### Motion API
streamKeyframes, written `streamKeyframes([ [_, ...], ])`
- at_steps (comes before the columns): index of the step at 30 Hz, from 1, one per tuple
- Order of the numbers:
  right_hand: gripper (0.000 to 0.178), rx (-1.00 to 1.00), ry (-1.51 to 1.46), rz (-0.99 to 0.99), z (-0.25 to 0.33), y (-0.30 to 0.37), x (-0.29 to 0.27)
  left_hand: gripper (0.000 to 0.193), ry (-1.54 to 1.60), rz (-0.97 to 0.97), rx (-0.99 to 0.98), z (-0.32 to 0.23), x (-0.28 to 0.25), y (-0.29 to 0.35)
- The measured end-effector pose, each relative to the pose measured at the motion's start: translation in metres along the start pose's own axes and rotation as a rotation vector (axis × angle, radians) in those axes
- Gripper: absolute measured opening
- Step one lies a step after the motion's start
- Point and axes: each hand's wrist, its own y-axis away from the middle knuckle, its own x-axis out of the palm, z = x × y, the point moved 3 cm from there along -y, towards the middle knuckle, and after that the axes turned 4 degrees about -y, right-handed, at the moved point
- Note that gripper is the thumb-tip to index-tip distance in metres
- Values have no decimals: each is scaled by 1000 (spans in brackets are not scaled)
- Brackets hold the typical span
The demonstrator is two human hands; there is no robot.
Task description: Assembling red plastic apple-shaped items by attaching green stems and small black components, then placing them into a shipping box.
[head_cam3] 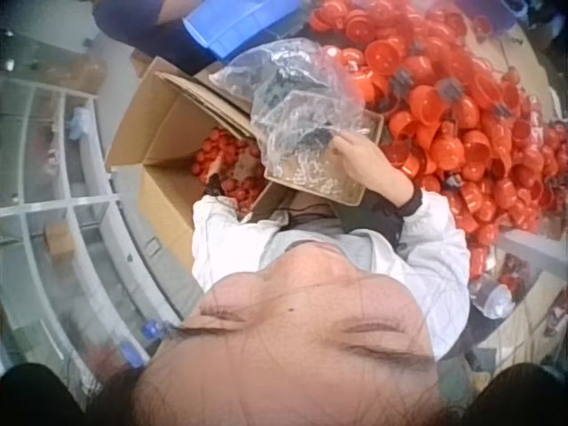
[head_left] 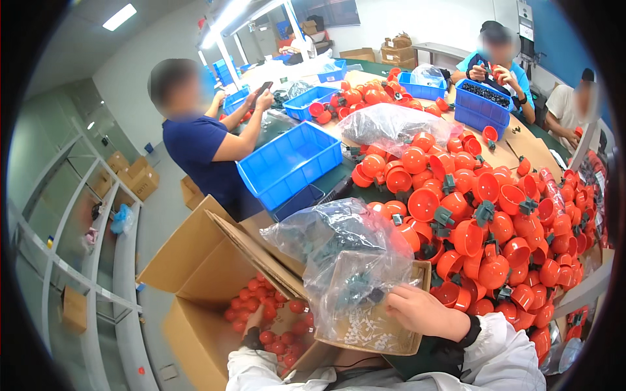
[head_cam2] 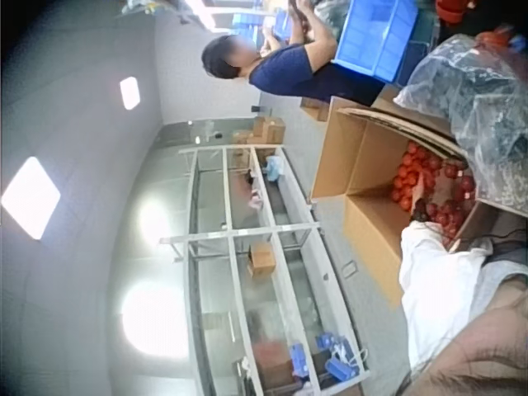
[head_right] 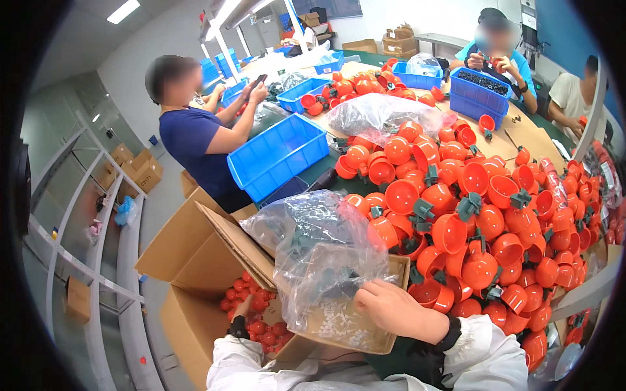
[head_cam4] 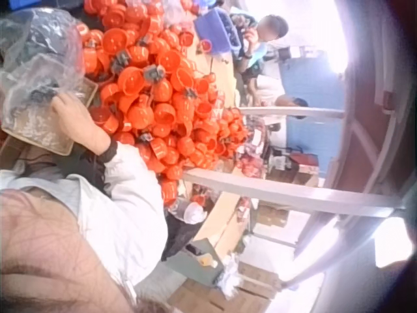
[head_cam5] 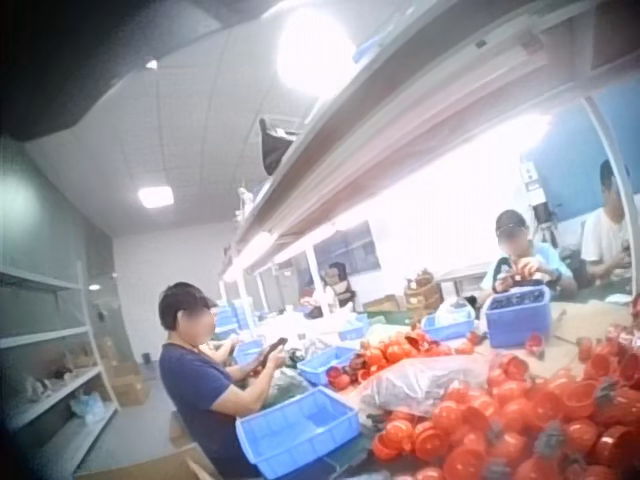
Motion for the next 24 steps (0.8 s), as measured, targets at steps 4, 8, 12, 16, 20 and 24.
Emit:
streamKeyframes([
  [4,13,-114,-23,-70,10,-3,-2,36,980,43,-79,-11,-40,41],
  [8,15,-26,-198,-62,13,1,-5,33,1139,-45,303,-73,-65,121],
  [12,16,-8,-324,-116,11,5,-2,47,1348,-12,483,-91,-62,165],
  [16,17,-1,-381,-130,9,2,9,53,1393,121,491,-123,-43,209],
  [20,17,-8,-296,-117,9,4,11,48,1098,125,539,-153,-21,237],
  [24,17,10,-176,-91,5,7,15,56,940,105,596,-180,-3,264],
])
